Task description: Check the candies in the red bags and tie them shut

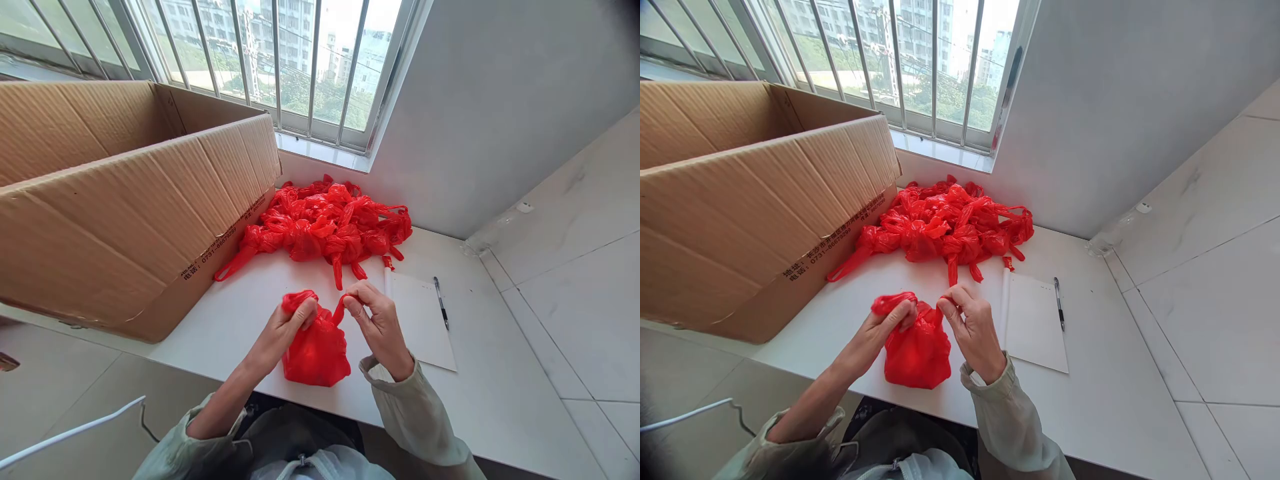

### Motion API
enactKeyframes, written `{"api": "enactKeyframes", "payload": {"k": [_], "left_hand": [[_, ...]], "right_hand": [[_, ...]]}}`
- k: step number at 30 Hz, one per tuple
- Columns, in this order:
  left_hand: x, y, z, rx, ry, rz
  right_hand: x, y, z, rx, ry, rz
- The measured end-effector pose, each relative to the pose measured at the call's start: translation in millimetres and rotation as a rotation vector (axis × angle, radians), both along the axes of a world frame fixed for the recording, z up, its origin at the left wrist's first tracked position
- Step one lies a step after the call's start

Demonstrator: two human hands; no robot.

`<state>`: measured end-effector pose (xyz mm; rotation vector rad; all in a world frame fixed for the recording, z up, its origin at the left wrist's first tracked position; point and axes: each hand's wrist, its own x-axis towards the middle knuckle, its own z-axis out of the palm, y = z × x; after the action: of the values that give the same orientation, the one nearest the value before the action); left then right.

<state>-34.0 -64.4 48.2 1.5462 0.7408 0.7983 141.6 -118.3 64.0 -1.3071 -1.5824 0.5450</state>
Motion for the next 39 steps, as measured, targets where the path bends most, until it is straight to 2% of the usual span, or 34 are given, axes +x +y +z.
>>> {"api": "enactKeyframes", "payload": {"k": [6, 11, 13, 15, 17, 24, 29, 31, 33, 35, 37, 39], "left_hand": [[2, -11, 1.2, 0.227, 0.22, -0.067], [-1, -10, -1.4, 0.285, 0.254, -0.104], [-4, -6, -1.0, 0.273, 0.235, -0.105], [-7, -3, 0.0, 0.222, 0.226, -0.087], [-10, -1, 0.7, 0.13, 0.202, -0.092], [-16, 0, -1.0, -0.09, 0.007, -0.132], [-20, 0, -3.4, -0.388, -0.157, -0.172], [-20, -1, -6.1, -0.443, -0.167, -0.171], [-19, -2, -8.9, -0.431, -0.15, -0.161], [-19, -3, -10.4, -0.35, -0.122, -0.165], [-19, -5, -10.1, -0.225, -0.069, -0.192], [-20, -6, -8.8, -0.099, 0.012, -0.205]], "right_hand": [[-19, 4, 13, 0.077, -0.127, 0.271], [-14, 11, 6, 0.035, -0.076, 0.225], [-5, 13, 1, -0.024, -0.147, 0.296], [2, 15, -4, -0.065, -0.24, 0.378], [5, 15, -8, -0.07, -0.304, 0.372], [-3, -9, -2, 0.053, -0.5, 0.072], [-14, -36, -7, 0.053, -0.536, 0.13], [-16, -41, -12, 0.054, -0.611, 0.146], [-14, -43, -14, 0.058, -0.663, 0.127], [-9, -41, -14, 0.068, -0.593, 0.054], [-6, -35, -15, 0.05, -0.353, -0.03], [-8, -26, -18, -0.028, -0.06, -0.01]]}}
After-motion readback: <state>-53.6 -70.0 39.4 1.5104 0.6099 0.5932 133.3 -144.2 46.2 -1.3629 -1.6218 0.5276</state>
